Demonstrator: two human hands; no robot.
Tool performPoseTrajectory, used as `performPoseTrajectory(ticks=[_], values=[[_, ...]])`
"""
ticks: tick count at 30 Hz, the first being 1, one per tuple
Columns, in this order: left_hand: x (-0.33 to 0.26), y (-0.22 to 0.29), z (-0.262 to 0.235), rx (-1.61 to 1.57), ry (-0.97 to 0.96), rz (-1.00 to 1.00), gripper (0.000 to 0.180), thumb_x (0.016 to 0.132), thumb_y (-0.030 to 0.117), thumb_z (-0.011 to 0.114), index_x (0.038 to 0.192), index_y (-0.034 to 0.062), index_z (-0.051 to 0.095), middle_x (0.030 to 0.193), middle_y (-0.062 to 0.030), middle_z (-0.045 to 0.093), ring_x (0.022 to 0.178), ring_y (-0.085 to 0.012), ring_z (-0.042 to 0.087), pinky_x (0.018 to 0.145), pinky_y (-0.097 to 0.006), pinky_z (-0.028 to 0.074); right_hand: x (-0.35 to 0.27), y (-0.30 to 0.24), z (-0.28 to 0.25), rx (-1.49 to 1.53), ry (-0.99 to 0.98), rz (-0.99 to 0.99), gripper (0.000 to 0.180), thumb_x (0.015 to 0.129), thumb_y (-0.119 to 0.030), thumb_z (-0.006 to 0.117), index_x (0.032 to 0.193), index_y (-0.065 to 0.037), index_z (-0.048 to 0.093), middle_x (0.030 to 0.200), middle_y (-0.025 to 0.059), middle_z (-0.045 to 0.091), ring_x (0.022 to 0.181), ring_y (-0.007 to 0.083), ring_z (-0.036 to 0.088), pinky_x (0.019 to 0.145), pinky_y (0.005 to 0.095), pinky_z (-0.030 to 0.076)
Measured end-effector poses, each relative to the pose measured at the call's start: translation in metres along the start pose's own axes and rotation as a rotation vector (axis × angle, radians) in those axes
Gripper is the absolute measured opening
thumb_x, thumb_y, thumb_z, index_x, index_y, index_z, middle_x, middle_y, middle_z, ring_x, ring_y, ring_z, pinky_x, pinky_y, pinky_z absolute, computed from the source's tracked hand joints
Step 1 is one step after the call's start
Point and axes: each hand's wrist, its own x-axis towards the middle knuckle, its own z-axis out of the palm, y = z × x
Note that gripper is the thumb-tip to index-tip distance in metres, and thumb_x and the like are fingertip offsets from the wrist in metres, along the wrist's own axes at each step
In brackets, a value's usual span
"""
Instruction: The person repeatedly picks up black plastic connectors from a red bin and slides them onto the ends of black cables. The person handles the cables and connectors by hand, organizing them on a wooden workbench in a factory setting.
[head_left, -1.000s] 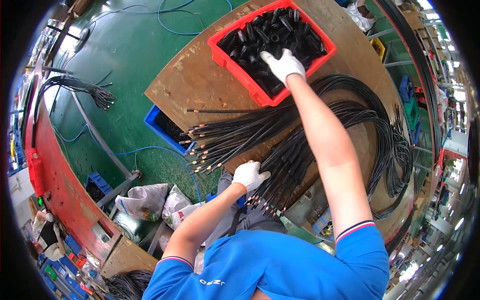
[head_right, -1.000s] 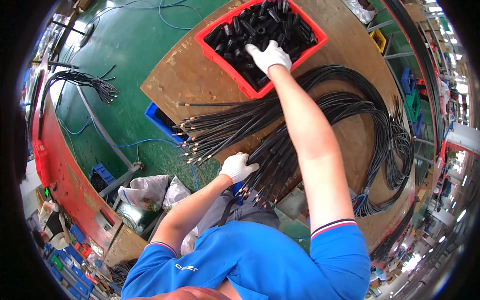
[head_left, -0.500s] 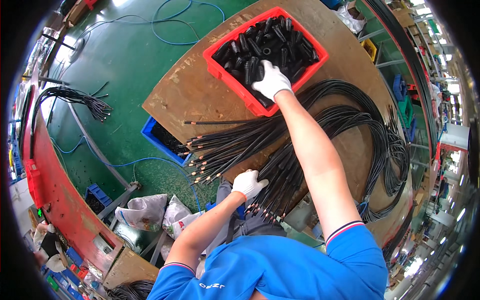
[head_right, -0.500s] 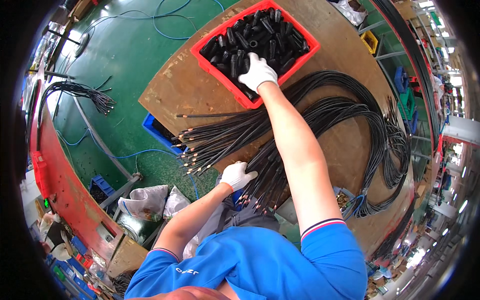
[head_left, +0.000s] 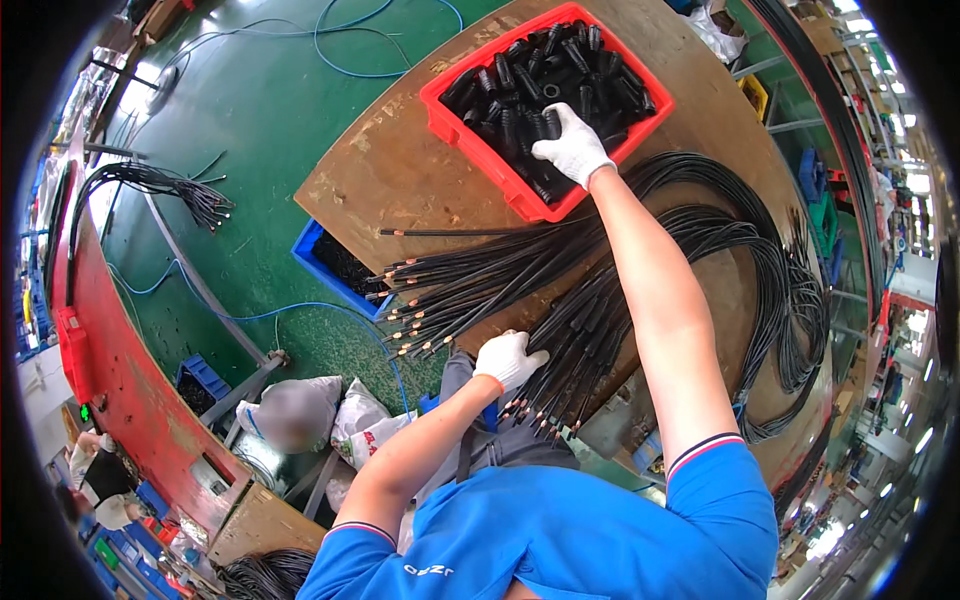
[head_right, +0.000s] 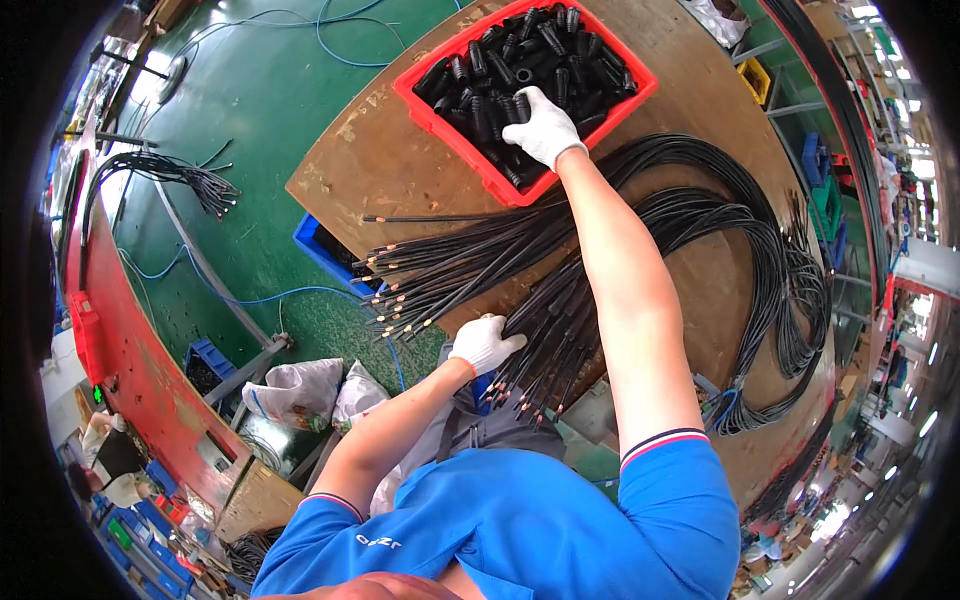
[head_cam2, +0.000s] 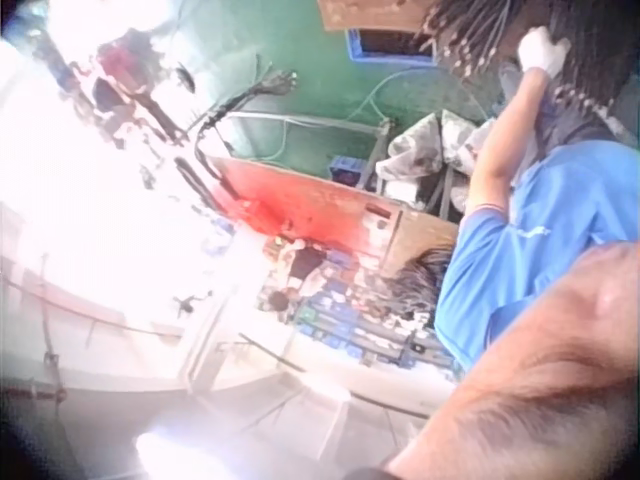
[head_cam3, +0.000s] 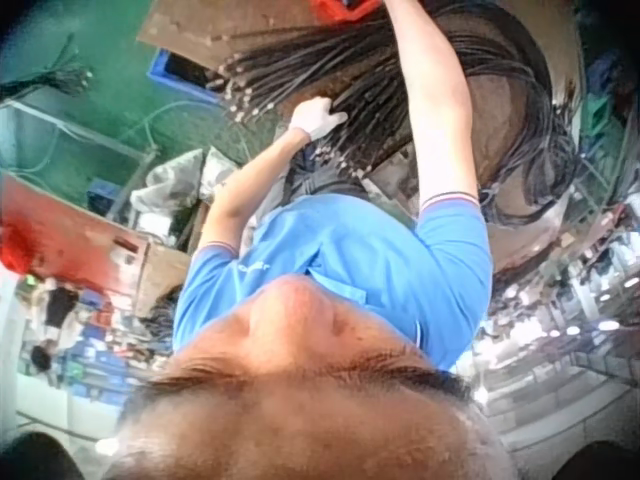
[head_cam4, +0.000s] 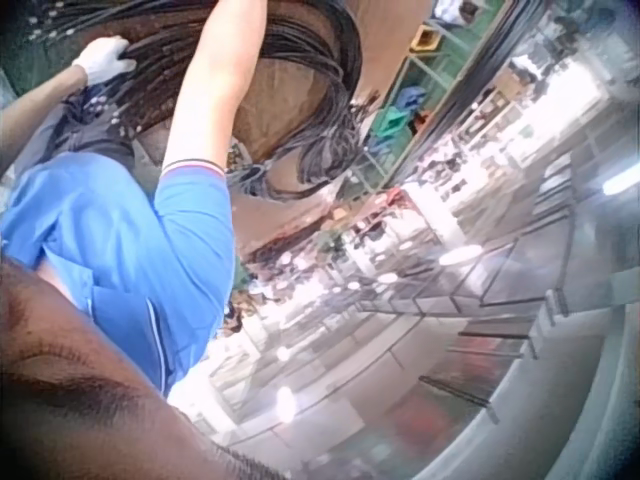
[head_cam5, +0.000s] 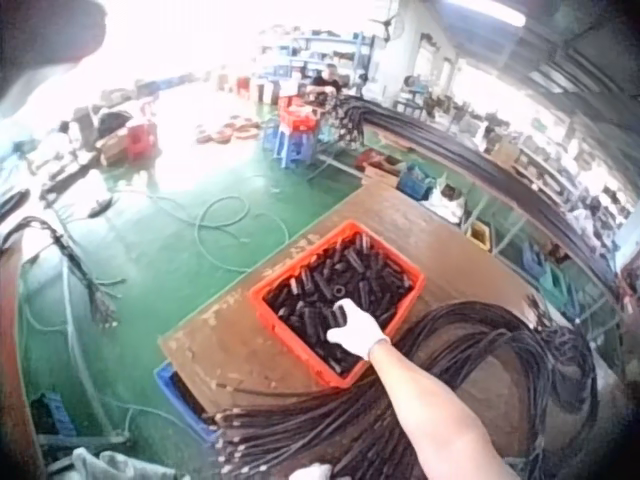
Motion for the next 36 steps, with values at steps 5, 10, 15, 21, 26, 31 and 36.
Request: performPoseTrajectory(ticks=[5,10,15,21,26,31,36], values=[[0.001,0.001,-0.001,-0.015,0.010,0.021,0.060,0.089,0.058,0.067,0.095,-0.0012,0.071,0.103,-0.0285,0.069,0.097,-0.0462,0.069,0.090,-0.053,0.054,0.016,0.029,0.012,0.296,0.254,-0.057,0.055,0.071,-0.019,0.082,0.121,-0.008,0.063,0.106,0.0121,0.075,0.100,0.0290,0.073,0.092,0.0400,0.056],[0.000,0.001,-0.003,-0.001,0.006,0.010,0.060,0.089,0.058,0.067,0.095,-0.0011,0.071,0.103,-0.0281,0.069,0.098,-0.0460,0.069,0.090,-0.053,0.054,0.016,0.020,0.008,0.088,0.162,-0.044,0.058,0.076,-0.015,0.082,0.129,-0.007,0.059,0.112,0.0122,0.073,0.105,0.0264,0.071,0.095,0.0372,0.054],[-0.001,0.003,-0.002,-0.010,0.015,0.012,0.060,0.090,0.058,0.067,0.095,-0.0010,0.071,0.103,-0.0281,0.069,0.099,-0.0459,0.068,0.090,-0.053,0.054,0.007,0.019,0.006,-0.093,0.167,-0.252,0.055,0.079,-0.020,0.078,0.131,-0.014,0.059,0.118,0.0153,0.073,0.111,0.0364,0.071,0.096,0.0417,0.056],[-0.002,0.002,-0.002,-0.017,0.009,0.006,0.060,0.090,0.058,0.067,0.095,-0.0012,0.070,0.103,-0.0284,0.069,0.099,-0.0461,0.068,0.090,-0.053,0.053,0.006,0.011,-0.007,-0.278,0.180,-0.518,0.039,0.082,-0.019,0.078,0.119,-0.016,0.064,0.110,0.0118,0.074,0.102,0.0368,0.071,0.087,0.0460,0.058],[-0.001,0.002,-0.001,-0.016,0.019,0.004,0.059,0.090,0.058,0.068,0.094,-0.0012,0.070,0.103,-0.0289,0.069,0.099,-0.0464,0.068,0.090,-0.053,0.053,0.020,-0.013,-0.019,-0.464,0.001,-1.025,0.037,0.079,-0.014,0.077,0.114,-0.015,0.067,0.110,0.0100,0.073,0.103,0.0329,0.070,0.087,0.0449,0.058],[0.000,0.000,0.001,-0.031,0.022,-0.001,0.060,0.089,0.058,0.068,0.093,-0.0015,0.070,0.102,-0.0290,0.069,0.099,-0.0467,0.068,0.090,-0.053,0.053,0.024,-0.036,-0.019,-0.535,-0.123,-0.696,0.035,0.085,-0.018,0.070,0.119,-0.017,0.065,0.118,0.0126,0.073,0.111,0.0370,0.069,0.093,0.0484,0.056],[-0.002,0.005,-0.003,-0.038,0.007,-0.013,0.059,0.089,0.058,0.068,0.094,-0.0014,0.070,0.102,-0.0290,0.069,0.098,-0.0471,0.068,0.090,-0.053,0.053,0.008,-0.026,-0.035,-0.552,-0.239,-0.785,0.032,0.085,-0.017,0.069,0.116,-0.016,0.067,0.107,0.0108,0.073,0.099,0.0361,0.071,0.085,0.0480,0.058]])
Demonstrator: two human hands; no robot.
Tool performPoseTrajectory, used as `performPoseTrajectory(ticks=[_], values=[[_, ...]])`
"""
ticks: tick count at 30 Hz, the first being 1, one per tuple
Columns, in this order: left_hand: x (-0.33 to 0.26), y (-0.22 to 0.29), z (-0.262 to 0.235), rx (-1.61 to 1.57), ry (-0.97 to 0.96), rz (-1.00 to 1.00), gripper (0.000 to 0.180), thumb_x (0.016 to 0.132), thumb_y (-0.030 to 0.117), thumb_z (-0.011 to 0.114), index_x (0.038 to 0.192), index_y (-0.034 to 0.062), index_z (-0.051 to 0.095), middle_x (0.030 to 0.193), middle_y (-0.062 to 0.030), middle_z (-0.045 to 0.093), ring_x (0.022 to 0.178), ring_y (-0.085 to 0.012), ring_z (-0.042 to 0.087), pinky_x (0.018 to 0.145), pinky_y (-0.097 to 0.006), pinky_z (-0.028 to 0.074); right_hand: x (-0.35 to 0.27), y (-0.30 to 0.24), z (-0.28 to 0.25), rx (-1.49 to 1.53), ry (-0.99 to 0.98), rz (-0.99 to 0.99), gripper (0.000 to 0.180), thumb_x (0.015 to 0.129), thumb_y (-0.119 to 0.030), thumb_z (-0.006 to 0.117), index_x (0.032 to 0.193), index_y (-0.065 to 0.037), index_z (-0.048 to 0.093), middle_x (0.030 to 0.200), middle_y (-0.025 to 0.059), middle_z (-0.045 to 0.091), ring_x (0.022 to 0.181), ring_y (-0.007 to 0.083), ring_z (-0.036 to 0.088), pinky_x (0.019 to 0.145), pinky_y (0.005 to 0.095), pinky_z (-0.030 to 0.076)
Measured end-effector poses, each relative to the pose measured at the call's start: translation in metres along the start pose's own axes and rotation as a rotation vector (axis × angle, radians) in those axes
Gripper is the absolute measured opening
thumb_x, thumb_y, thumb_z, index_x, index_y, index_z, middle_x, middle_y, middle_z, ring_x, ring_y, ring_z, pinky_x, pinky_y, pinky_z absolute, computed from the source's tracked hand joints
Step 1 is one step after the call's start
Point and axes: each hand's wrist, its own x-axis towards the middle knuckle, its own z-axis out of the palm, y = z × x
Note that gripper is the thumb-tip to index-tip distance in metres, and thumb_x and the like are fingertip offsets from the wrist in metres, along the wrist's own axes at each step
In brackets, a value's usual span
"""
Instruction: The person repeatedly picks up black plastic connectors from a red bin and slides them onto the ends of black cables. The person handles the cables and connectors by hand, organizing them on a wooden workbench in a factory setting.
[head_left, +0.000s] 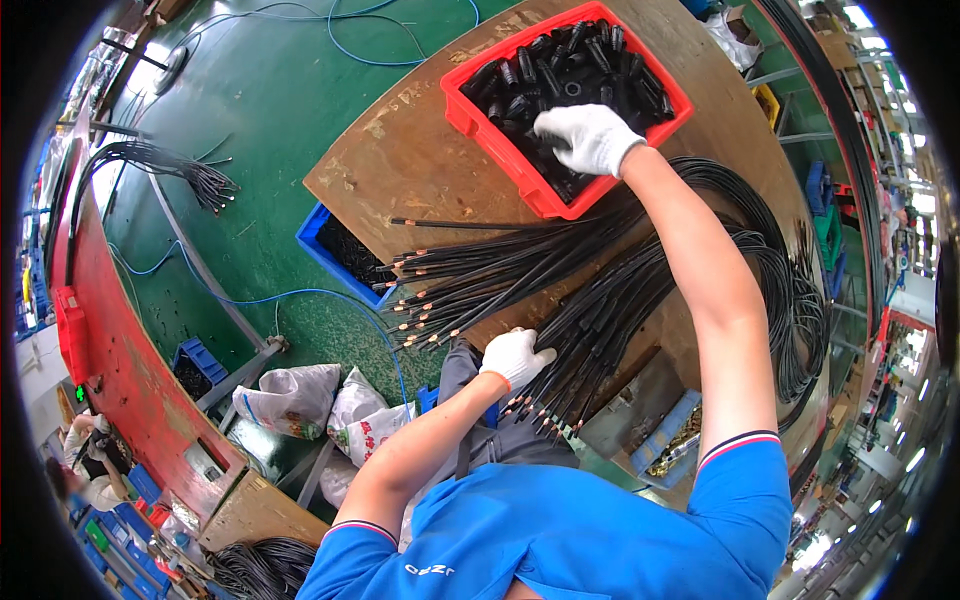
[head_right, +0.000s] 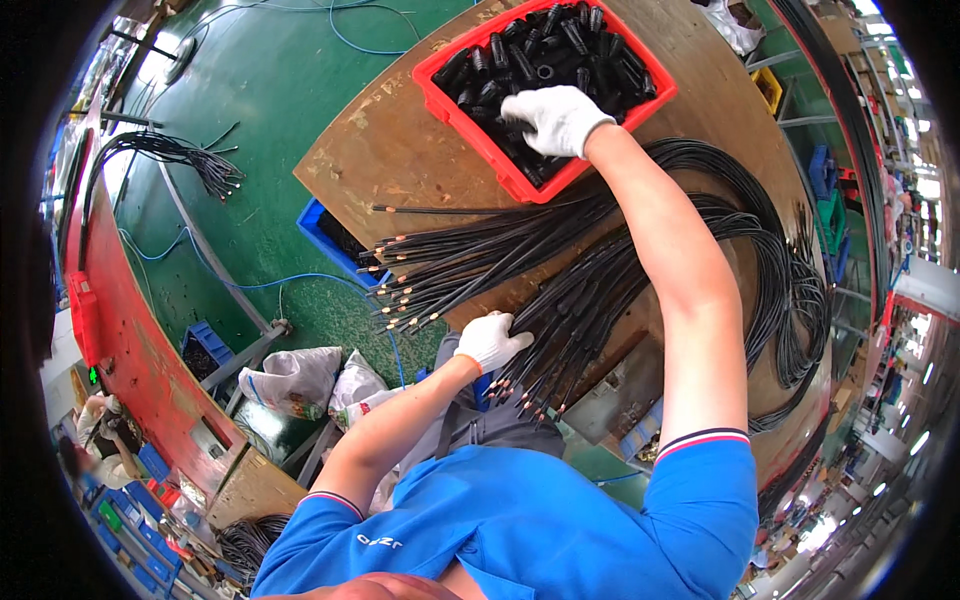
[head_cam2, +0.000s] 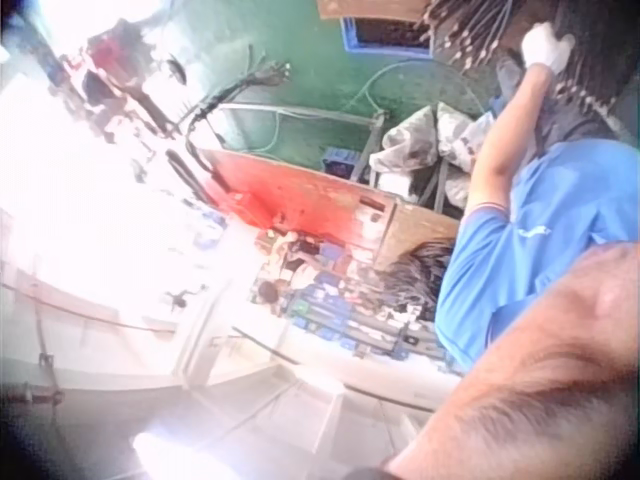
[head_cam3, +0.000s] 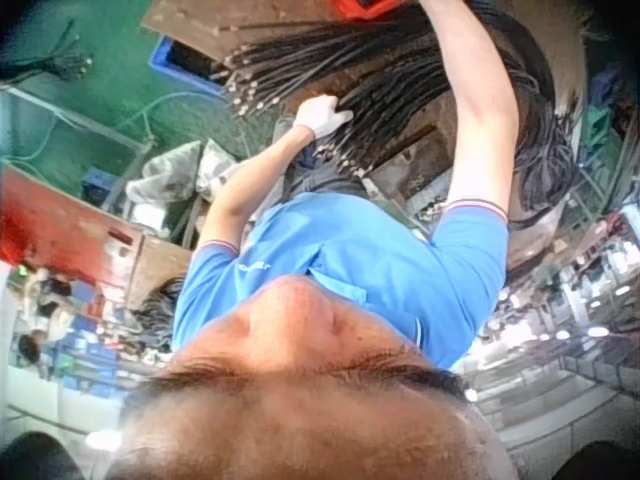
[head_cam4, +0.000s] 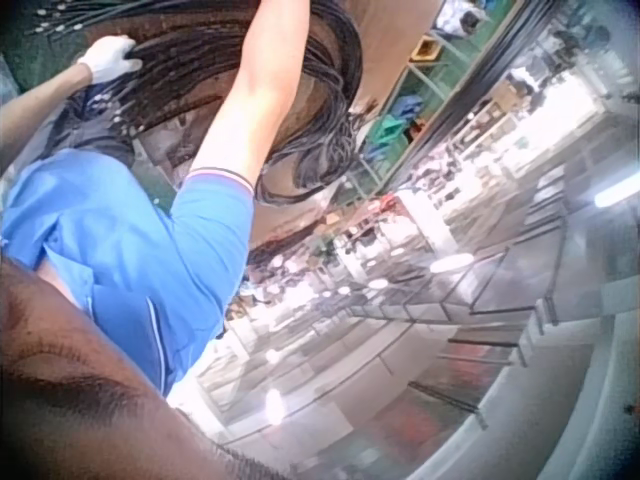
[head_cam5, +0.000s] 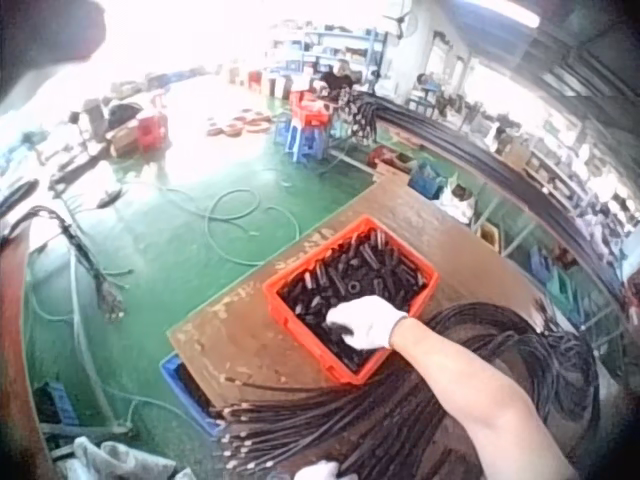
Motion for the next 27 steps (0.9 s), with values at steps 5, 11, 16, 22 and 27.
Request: performPoseTrajectory(ticks=[5,11,16,22,27], values=[[0.001,0.000,-0.003,-0.056,-0.027,-0.005,0.058,0.090,0.055,0.068,0.101,-0.0015,0.071,0.100,-0.0298,0.071,0.100,-0.0469,0.069,0.090,-0.052,0.054,0.000,-0.009,0.023,-0.157,-0.047,0.080,0.036,0.086,-0.023,0.073,0.122,-0.019,0.065,0.106,0.0090,0.071,0.098,0.0337,0.071,0.083,0.0487,0.057],[0.001,0.007,-0.015,-0.324,-0.169,-0.101,0.059,0.097,0.051,0.066,0.124,-0.0024,0.067,0.092,-0.0190,0.074,0.086,-0.0321,0.073,0.081,-0.045,0.056,-0.022,-0.009,0.028,-0.131,0.391,0.013,0.027,0.082,-0.020,0.079,0.105,-0.018,0.067,0.089,0.0062,0.069,0.087,0.0311,0.070,0.076,0.0445,0.057],[0.006,0.008,-0.028,-0.818,-0.438,-0.304,0.033,0.106,0.036,0.061,0.109,0.0040,0.063,0.081,-0.0026,0.063,0.065,-0.0131,0.059,0.057,-0.030,0.050,-0.090,-0.060,-0.004,0.306,0.742,0.421,0.042,0.081,-0.021,0.086,0.117,-0.016,0.066,0.099,0.0107,0.077,0.095,0.0312,0.076,0.083,0.0402,0.060],[-0.005,0.055,-0.052,-0.750,-0.429,-0.318,0.025,0.104,0.033,0.061,0.105,0.0083,0.062,0.076,0.0020,0.053,0.055,-0.0102,0.050,0.046,-0.027,0.045,-0.258,-0.122,0.048,1.020,1.070,0.798,0.038,0.084,-0.008,0.086,0.116,-0.005,0.065,0.104,0.0057,0.070,0.092,0.0149,0.067,0.084,0.0326,0.058],[-0.027,0.080,-0.023,-0.937,-0.552,-0.425,0.019,0.099,0.020,0.069,0.106,0.0042,0.063,0.087,-0.0067,0.066,0.070,-0.0185,0.065,0.063,-0.038,0.059,-0.357,-0.228,0.103,1.380,1.182,1.200,0.036,0.084,-0.008,0.081,0.117,-0.009,0.067,0.095,0.0022,0.071,0.082,0.0147,0.069,0.073,0.0311,0.058]])
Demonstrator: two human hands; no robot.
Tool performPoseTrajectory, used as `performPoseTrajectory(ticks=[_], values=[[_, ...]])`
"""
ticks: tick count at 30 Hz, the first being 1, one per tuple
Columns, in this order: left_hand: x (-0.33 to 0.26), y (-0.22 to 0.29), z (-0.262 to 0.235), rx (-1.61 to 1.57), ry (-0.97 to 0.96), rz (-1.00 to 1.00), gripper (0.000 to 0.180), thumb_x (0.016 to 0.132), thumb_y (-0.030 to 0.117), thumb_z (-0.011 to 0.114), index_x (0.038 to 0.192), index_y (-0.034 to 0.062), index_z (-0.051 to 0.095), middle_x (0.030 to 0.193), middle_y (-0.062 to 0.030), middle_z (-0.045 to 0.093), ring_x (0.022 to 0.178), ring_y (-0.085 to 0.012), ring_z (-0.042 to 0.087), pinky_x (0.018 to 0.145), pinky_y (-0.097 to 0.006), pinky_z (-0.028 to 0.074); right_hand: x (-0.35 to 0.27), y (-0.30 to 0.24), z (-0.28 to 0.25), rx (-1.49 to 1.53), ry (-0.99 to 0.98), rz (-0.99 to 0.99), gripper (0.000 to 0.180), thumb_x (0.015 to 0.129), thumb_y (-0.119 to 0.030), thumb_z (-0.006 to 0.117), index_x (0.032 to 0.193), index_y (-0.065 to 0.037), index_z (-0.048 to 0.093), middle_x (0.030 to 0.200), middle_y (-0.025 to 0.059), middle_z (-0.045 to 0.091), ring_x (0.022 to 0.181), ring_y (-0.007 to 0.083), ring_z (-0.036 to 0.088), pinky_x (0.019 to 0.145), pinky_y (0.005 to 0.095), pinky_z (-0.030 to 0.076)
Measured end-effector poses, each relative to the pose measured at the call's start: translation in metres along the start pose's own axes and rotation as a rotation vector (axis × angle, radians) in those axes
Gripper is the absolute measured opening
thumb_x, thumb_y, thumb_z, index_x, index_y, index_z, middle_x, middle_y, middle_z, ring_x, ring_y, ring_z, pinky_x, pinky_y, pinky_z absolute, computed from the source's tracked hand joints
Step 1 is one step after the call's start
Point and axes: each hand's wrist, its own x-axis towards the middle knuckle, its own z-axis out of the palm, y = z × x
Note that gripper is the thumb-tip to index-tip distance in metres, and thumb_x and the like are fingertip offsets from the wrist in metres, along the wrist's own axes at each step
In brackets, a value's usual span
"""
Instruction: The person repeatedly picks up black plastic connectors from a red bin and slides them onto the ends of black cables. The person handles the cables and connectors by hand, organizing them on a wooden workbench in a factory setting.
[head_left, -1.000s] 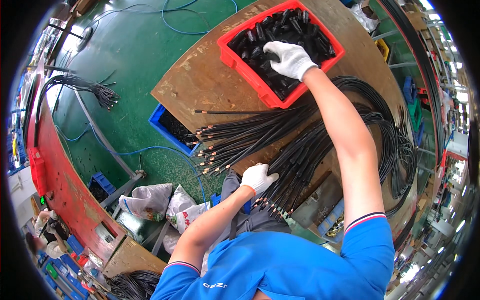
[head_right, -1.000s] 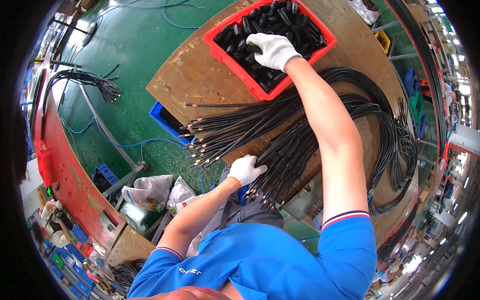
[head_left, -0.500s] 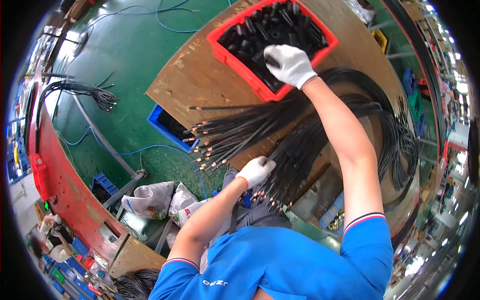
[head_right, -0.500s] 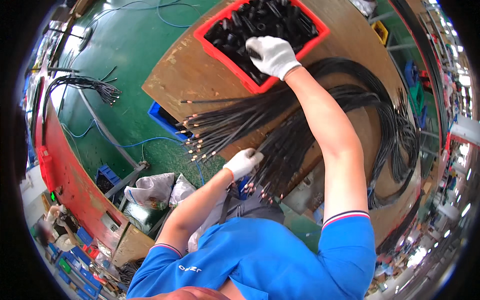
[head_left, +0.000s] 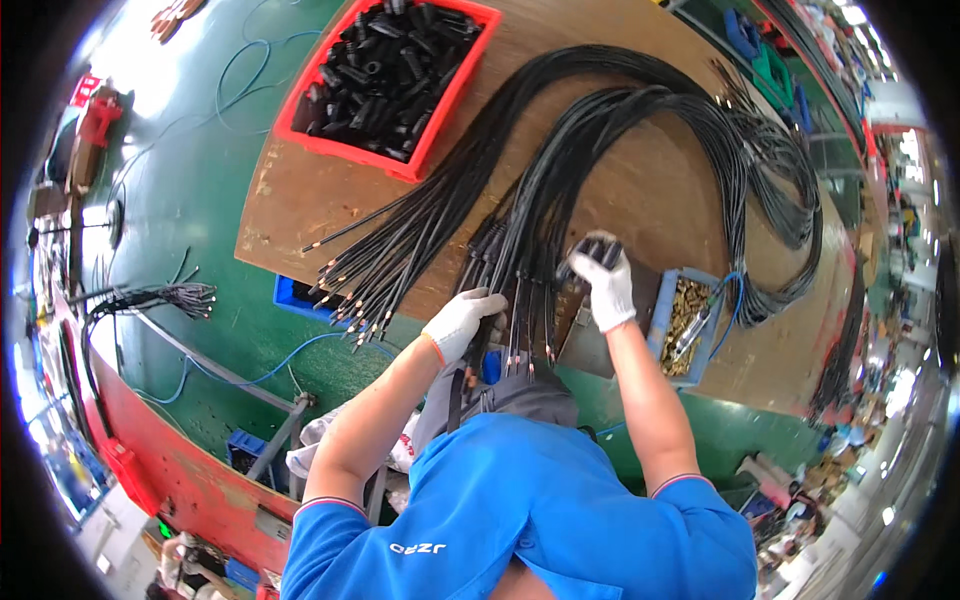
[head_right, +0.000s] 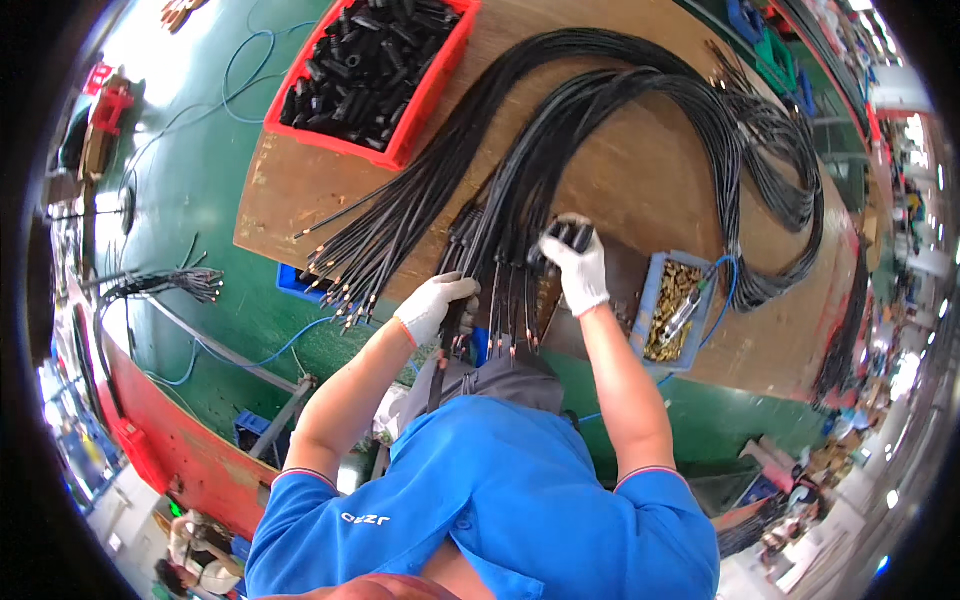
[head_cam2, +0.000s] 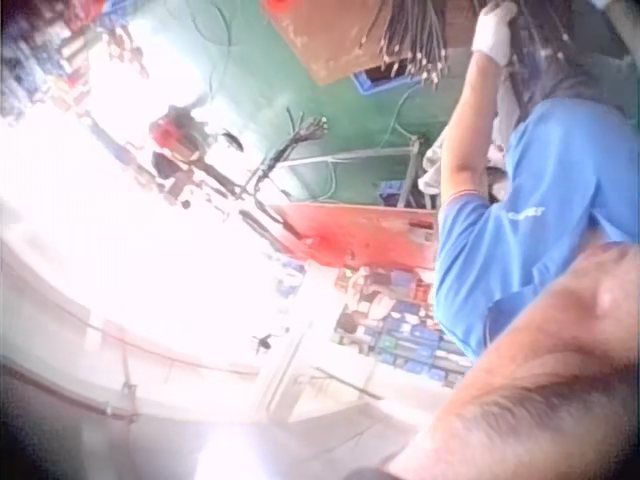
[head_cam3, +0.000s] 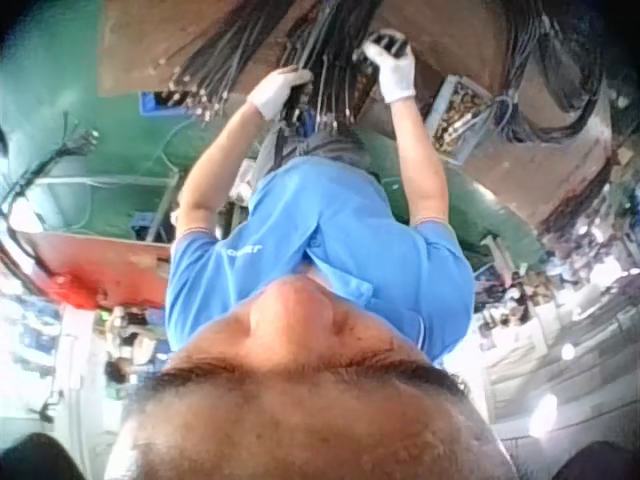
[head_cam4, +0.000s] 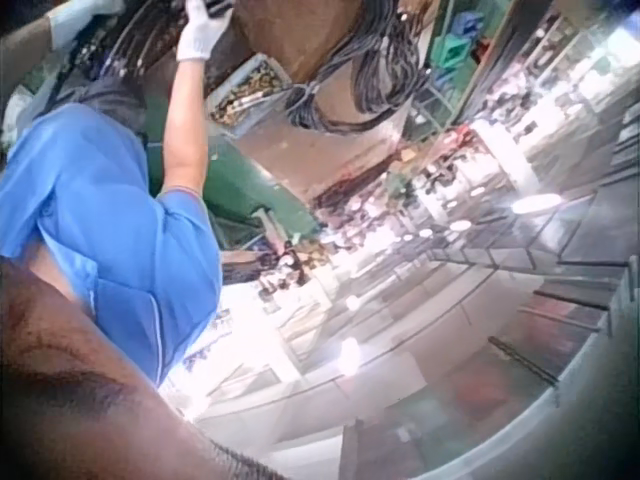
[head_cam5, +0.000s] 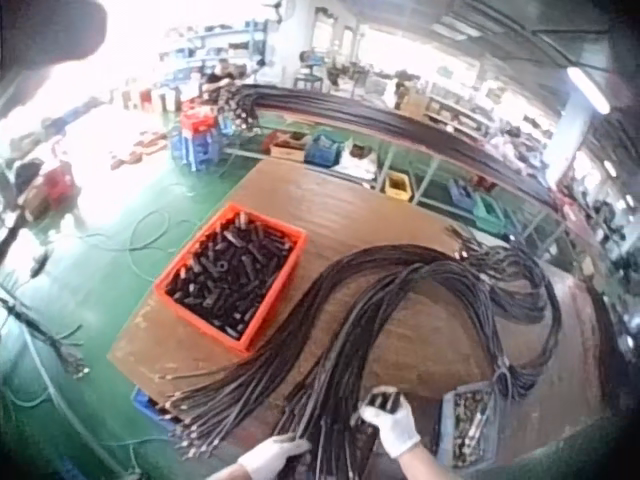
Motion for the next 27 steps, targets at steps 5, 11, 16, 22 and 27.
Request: performPoseTrajectory(ticks=[5,11,16,22,27], values=[[0.031,-0.031,-0.008,-0.035,0.070,-0.046,0.017,0.096,0.016,0.073,0.100,0.0004,0.069,0.086,-0.0120,0.072,0.072,-0.0238,0.070,0.068,-0.039,0.061,-0.080,0.063,-0.035,0.088,0.011,0.258,0.034,0.085,-0.004,0.079,0.117,-0.008,0.068,0.097,0.0029,0.072,0.085,0.0152,0.071,0.076,0.0306,0.060],[0.022,-0.025,0.017,0.118,0.043,-0.059,0.019,0.098,0.019,0.073,0.110,0.0042,0.072,0.092,-0.0075,0.076,0.075,-0.0179,0.075,0.060,-0.035,0.062,-0.127,0.062,-0.044,0.090,-0.341,0.363,0.043,0.081,-0.008,0.087,0.119,-0.004,0.067,0.104,0.0008,0.069,0.094,0.0106,0.066,0.086,0.0298,0.057],[0.025,-0.034,0.036,0.264,0.131,0.025,0.016,0.097,0.021,0.075,0.104,0.0064,0.070,0.087,-0.0037,0.073,0.067,-0.0131,0.069,0.057,-0.031,0.057,-0.145,0.065,-0.055,0.084,-0.509,0.379,0.047,0.080,-0.009,0.088,0.122,-0.004,0.068,0.107,0.0020,0.072,0.097,0.0120,0.067,0.090,0.0316,0.057],[0.028,-0.051,0.049,0.153,0.188,0.158,0.019,0.095,0.025,0.078,0.097,0.0078,0.070,0.080,-0.0017,0.071,0.061,-0.0087,0.062,0.058,-0.025,0.052,-0.161,0.051,-0.071,-0.028,-0.659,0.435,0.048,0.079,-0.010,0.087,0.123,-0.005,0.070,0.108,0.0022,0.072,0.100,0.0121,0.066,0.096,0.0326,0.055],[0.026,-0.053,0.054,0.179,0.200,0.235,0.017,0.097,0.025,0.076,0.098,0.0091,0.068,0.081,-0.0004,0.070,0.061,-0.0087,0.061,0.057,-0.026,0.052,-0.173,0.051,-0.081,-0.168,-0.753,0.398,0.051,0.079,-0.012,0.087,0.126,-0.003,0.069,0.105,0.0002,0.070,0.097,0.0097,0.063,0.094,0.0311,0.054]])
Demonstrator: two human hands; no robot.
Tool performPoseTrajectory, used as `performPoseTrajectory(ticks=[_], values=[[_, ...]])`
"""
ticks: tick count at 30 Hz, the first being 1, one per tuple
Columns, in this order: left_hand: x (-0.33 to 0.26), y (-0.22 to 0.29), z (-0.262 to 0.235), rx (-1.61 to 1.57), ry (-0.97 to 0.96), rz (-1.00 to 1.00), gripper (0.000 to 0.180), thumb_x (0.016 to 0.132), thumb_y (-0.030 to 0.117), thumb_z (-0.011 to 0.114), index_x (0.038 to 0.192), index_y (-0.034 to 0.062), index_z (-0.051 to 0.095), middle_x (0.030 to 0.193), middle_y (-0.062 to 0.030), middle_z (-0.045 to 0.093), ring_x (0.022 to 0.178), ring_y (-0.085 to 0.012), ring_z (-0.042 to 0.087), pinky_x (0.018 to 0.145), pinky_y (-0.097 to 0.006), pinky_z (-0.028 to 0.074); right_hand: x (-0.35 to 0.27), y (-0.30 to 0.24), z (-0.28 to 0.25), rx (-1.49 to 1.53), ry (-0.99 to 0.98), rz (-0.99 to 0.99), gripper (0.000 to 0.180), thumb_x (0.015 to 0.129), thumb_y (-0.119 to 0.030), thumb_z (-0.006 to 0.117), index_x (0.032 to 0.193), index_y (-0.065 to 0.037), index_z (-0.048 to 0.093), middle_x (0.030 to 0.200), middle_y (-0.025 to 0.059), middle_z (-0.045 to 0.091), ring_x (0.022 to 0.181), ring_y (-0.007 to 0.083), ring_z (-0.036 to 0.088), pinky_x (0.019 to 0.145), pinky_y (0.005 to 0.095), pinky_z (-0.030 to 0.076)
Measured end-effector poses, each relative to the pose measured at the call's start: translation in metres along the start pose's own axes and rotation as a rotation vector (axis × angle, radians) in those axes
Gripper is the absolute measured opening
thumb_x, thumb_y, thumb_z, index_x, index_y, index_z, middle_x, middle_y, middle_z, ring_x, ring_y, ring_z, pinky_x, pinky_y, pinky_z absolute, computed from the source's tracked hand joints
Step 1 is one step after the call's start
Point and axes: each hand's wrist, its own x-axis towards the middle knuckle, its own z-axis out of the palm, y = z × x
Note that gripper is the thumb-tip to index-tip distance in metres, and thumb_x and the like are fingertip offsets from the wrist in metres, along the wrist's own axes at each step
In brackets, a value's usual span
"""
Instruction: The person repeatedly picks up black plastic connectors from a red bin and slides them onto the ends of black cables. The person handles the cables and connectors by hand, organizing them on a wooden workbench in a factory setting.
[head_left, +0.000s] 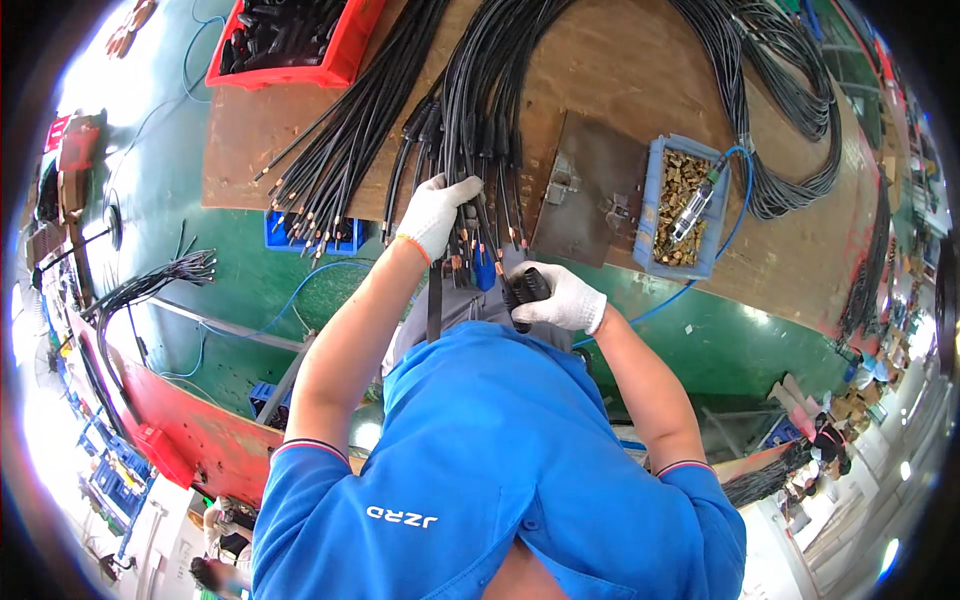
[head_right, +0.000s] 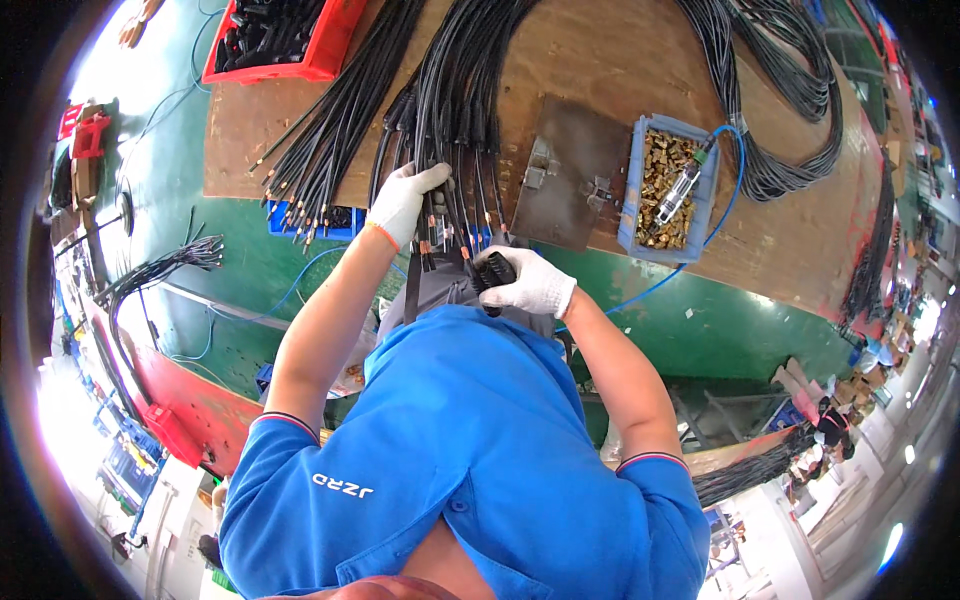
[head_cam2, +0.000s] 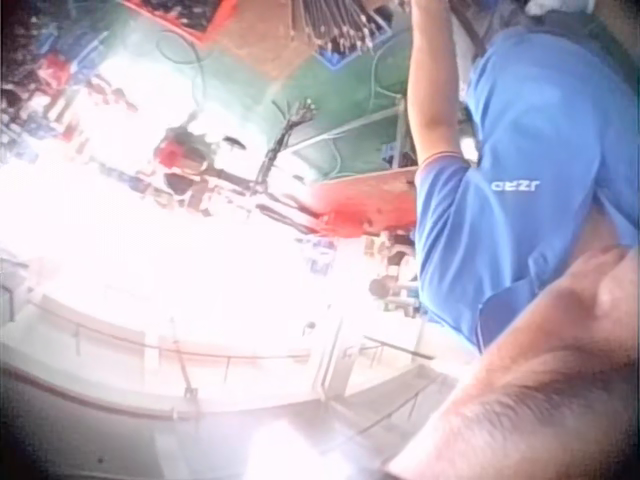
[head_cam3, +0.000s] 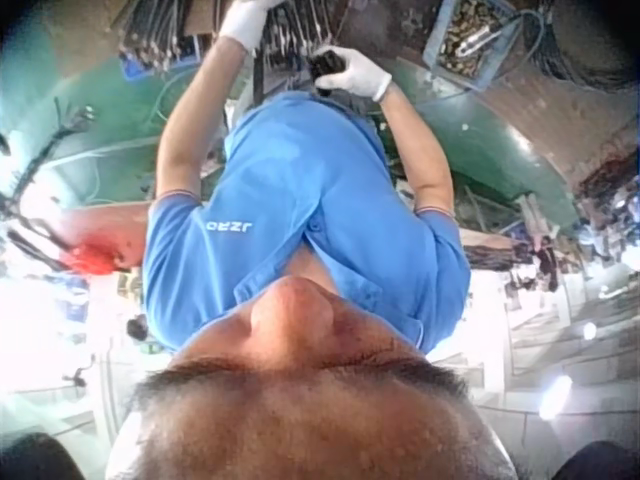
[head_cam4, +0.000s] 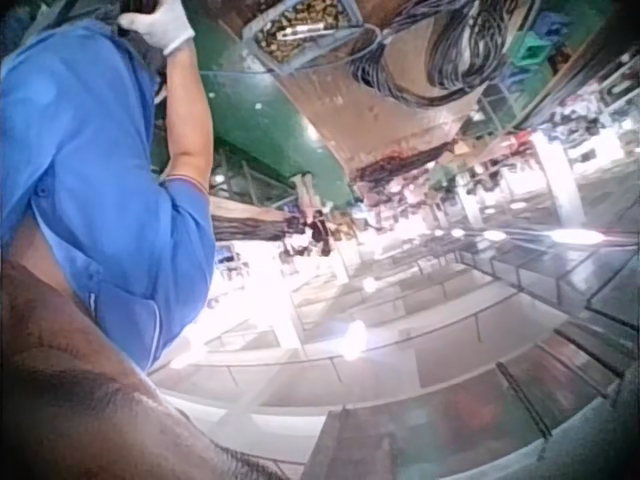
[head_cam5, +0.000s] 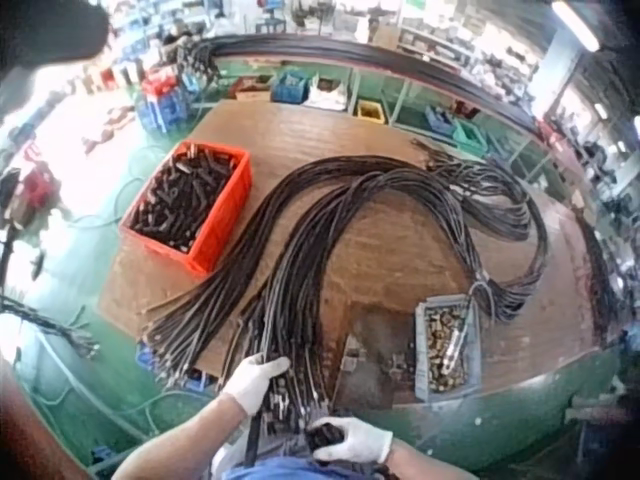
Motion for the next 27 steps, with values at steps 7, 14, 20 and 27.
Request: performPoseTrajectory(ticks=[7,14,20,27], values=[[0.000,0.001,-0.001,0.067,0.037,0.016,0.016,0.093,0.021,0.078,0.097,0.0075,0.070,0.076,-0.0008,0.068,0.059,-0.0096,0.062,0.054,-0.027,0.050,-0.001,-0.005,0.001,0.216,-0.002,0.134,0.050,0.079,-0.013,0.089,0.124,-0.004,0.070,0.102,-0.0004,0.070,0.092,0.0093,0.063,0.085,0.0299,0.054],[0.007,0.000,0.004,0.074,-0.010,-0.132,0.022,0.090,0.016,0.081,0.107,0.0053,0.072,0.086,-0.0065,0.074,0.060,-0.0165,0.067,0.049,-0.031,0.052,0.051,-0.006,0.019,0.475,0.171,0.014,0.040,0.080,-0.004,0.081,0.119,-0.001,0.073,0.105,0.0058,0.077,0.093,0.0154,0.071,0.089,0.0340,0.058],[0.003,0.003,-0.023,0.222,-0.029,0.012,0.038,0.094,0.019,0.079,0.125,-0.0011,0.068,0.105,-0.0086,0.075,0.087,-0.0155,0.071,0.074,-0.033,0.059,0.122,-0.026,0.002,0.353,0.289,-0.027,0.030,0.081,-0.002,0.077,0.110,-0.001,0.073,0.096,0.0049,0.075,0.086,0.0167,0.070,0.083,0.0334,0.056],[0.002,0.018,-0.052,0.358,0.053,-0.039,0.037,0.105,0.042,0.064,0.115,0.0065,0.069,0.089,-0.0045,0.070,0.073,-0.0155,0.065,0.070,-0.033,0.057,0.205,-0.067,-0.042,0.171,0.505,-0.051,0.022,0.077,-0.008,0.081,0.097,-0.004,0.073,0.088,0.0071,0.074,0.078,0.0197,0.069,0.074,0.0352,0.055]])
